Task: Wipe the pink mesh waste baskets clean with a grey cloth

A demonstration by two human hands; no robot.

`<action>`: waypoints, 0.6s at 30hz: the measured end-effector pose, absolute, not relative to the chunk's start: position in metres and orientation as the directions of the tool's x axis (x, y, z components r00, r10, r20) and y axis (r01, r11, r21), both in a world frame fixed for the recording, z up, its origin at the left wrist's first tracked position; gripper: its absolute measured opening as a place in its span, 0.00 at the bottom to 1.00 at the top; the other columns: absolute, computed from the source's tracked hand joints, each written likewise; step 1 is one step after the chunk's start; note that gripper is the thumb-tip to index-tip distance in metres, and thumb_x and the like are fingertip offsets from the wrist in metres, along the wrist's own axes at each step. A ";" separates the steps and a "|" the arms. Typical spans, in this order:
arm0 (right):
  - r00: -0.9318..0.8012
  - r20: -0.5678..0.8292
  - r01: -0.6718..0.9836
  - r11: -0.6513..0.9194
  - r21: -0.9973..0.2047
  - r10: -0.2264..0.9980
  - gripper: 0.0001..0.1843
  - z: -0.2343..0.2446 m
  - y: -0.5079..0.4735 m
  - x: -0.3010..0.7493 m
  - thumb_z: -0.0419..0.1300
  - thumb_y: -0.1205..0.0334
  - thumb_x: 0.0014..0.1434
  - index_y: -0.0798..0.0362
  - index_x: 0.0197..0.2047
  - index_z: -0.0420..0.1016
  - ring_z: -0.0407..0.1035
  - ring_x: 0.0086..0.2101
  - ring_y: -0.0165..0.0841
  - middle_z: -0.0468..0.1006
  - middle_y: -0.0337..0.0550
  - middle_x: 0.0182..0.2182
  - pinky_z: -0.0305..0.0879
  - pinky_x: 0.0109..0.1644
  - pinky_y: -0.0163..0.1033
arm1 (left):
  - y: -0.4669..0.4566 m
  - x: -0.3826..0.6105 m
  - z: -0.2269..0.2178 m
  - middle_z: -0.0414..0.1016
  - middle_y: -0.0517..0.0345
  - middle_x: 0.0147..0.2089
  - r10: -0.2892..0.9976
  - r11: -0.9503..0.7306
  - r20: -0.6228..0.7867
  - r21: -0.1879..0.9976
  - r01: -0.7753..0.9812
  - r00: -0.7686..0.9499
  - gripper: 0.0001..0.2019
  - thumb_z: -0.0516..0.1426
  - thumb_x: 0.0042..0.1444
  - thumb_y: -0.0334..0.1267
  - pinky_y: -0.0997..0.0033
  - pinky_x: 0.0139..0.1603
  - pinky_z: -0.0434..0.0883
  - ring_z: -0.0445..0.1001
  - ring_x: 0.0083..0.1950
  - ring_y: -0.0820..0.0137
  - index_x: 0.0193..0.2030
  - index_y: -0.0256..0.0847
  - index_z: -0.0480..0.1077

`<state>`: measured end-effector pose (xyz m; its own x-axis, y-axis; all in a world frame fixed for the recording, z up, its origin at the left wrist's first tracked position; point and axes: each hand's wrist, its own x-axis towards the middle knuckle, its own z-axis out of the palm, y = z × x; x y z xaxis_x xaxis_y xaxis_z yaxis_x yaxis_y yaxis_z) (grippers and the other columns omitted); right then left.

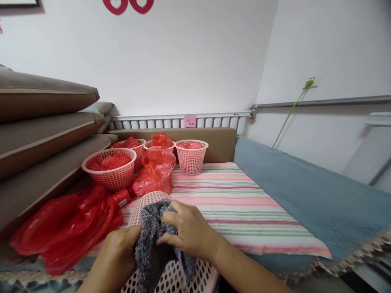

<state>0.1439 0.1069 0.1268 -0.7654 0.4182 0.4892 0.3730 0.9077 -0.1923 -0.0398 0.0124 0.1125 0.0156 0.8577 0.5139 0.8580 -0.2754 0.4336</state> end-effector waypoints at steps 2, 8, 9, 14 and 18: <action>-0.726 0.497 0.371 0.879 -0.298 0.475 0.21 0.121 0.115 0.154 0.53 0.39 0.56 0.48 0.37 0.68 0.63 0.34 0.32 0.66 0.38 0.34 0.57 0.36 0.35 | 0.010 -0.052 0.108 0.80 0.60 0.27 0.869 -0.262 0.495 0.471 0.842 -0.007 0.07 0.56 0.53 0.36 0.84 0.28 0.70 0.77 0.26 0.73 0.33 0.41 0.75; -0.555 0.512 0.236 0.714 -0.659 0.656 0.16 0.077 0.133 0.183 0.56 0.46 0.57 0.50 0.34 0.65 0.62 0.34 0.32 0.66 0.36 0.31 0.57 0.39 0.35 | -0.003 -0.079 0.091 0.81 0.62 0.37 0.877 -0.109 0.447 0.539 0.835 -0.175 0.12 0.59 0.51 0.42 0.84 0.34 0.72 0.79 0.35 0.71 0.43 0.44 0.73; -0.524 0.501 0.217 0.676 -0.704 0.689 0.15 0.069 0.134 0.186 0.56 0.46 0.56 0.50 0.33 0.64 0.62 0.33 0.31 0.65 0.35 0.30 0.57 0.38 0.35 | -0.005 -0.081 0.089 0.81 0.62 0.36 0.874 -0.081 0.441 0.545 0.835 -0.204 0.13 0.59 0.51 0.42 0.83 0.33 0.72 0.79 0.35 0.71 0.43 0.44 0.73; -0.466 0.421 0.198 0.555 -0.808 0.779 0.14 0.068 0.135 0.186 0.60 0.49 0.52 0.51 0.31 0.64 0.62 0.33 0.32 0.66 0.34 0.29 0.57 0.39 0.35 | -0.008 -0.084 0.098 0.80 0.60 0.42 0.889 -0.033 0.423 0.443 0.896 -0.176 0.16 0.56 0.53 0.47 0.77 0.38 0.73 0.79 0.40 0.68 0.48 0.46 0.70; -0.524 0.475 0.251 0.661 -0.708 0.707 0.13 0.110 0.121 0.167 0.63 0.52 0.51 0.50 0.32 0.66 0.62 0.34 0.31 0.67 0.34 0.30 0.57 0.40 0.35 | 0.002 -0.068 0.124 0.81 0.58 0.36 0.904 -0.106 0.426 0.270 0.957 -0.020 0.11 0.53 0.57 0.42 0.74 0.33 0.71 0.79 0.35 0.65 0.44 0.46 0.71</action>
